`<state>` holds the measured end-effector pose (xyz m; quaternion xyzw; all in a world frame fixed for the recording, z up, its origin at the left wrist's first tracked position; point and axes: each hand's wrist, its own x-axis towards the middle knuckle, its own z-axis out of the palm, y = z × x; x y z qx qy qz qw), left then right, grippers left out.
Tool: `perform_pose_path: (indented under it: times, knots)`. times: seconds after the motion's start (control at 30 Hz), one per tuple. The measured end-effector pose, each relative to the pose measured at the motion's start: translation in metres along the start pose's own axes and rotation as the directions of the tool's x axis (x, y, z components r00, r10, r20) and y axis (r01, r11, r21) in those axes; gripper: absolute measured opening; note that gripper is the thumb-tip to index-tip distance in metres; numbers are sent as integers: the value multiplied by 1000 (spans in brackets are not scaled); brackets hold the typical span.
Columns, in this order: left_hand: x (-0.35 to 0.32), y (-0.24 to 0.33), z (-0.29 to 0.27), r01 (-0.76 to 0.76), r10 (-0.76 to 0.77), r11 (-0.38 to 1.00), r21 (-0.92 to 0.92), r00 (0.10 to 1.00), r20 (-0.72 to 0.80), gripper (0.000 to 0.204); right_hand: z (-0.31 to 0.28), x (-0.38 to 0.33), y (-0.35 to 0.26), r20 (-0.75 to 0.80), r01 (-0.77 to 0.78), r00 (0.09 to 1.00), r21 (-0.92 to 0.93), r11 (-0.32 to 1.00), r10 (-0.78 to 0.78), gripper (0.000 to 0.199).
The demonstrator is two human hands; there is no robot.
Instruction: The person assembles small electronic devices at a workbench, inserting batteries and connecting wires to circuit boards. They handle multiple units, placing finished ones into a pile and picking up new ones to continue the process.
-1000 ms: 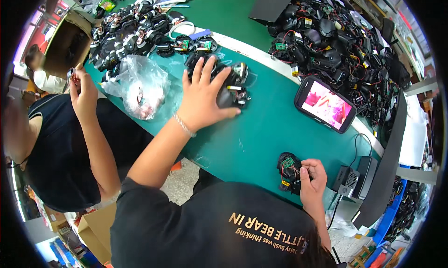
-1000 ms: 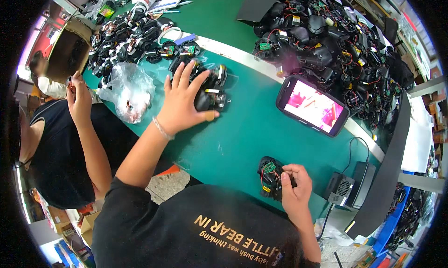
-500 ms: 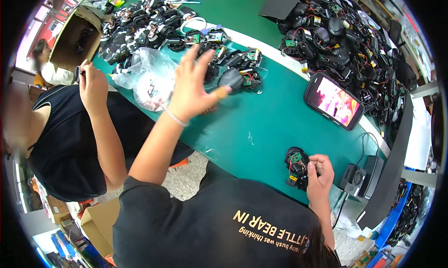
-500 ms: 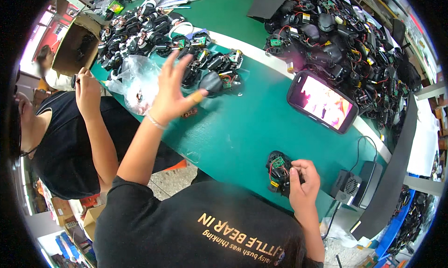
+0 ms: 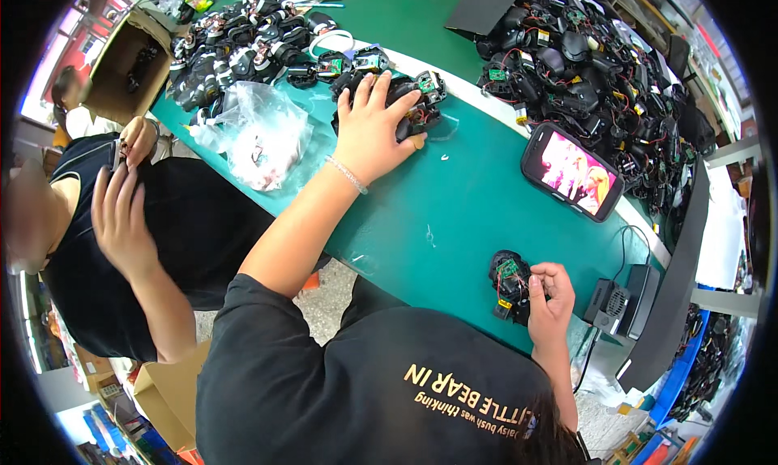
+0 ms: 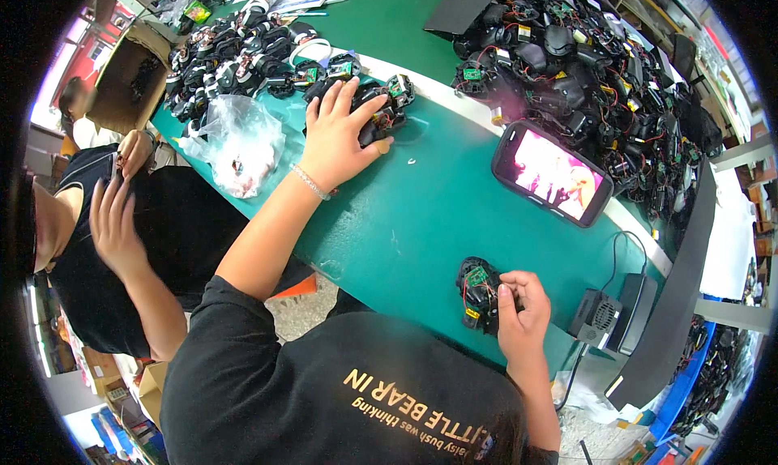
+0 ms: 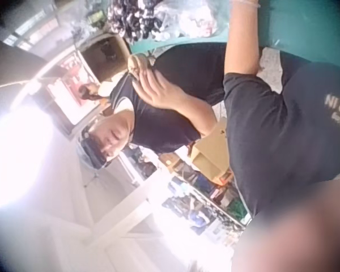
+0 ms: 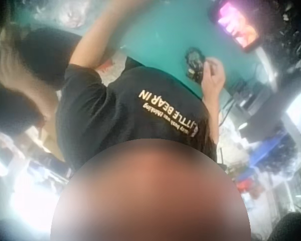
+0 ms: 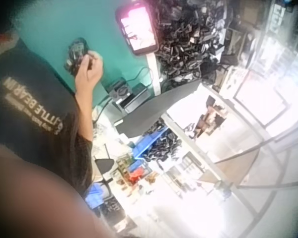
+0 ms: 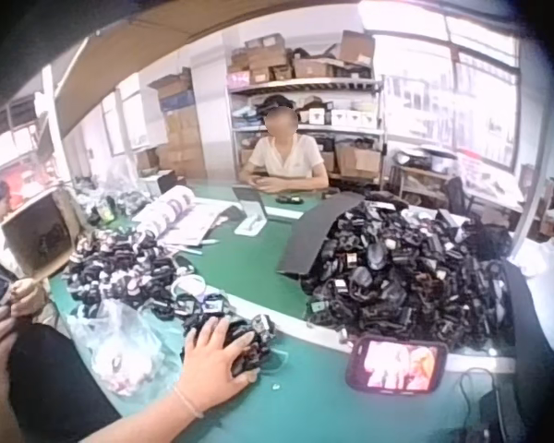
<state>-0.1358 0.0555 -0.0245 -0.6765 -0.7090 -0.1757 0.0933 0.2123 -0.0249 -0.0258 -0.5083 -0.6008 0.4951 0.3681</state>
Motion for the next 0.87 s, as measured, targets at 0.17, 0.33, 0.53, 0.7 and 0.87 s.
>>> perform_pose_path:
  times: [0.17,0.33,0.53,0.7,0.87]
  knots:
    - [-7,-6,-6,-35,35,999,-32,999,-9,73,0,0,-1,1,15,1000,3,1000,-15,7]
    - [-13,-33,-16,84,-92,989,-123,994,-62,82,-1,0,2,5,52,999,-41,998,-52,9]
    - [-11,-50,-5,149,-170,920,-362,985,-29,77,8,14,-45,117,330,943,-454,828,-312,26]
    - [-9,-46,-2,-8,-42,899,-437,994,-105,74,87,97,-104,396,673,731,-290,680,-555,56]
    - [-6,-40,5,-52,-22,829,-557,992,-125,71,177,213,-80,205,465,876,-600,651,-436,68]
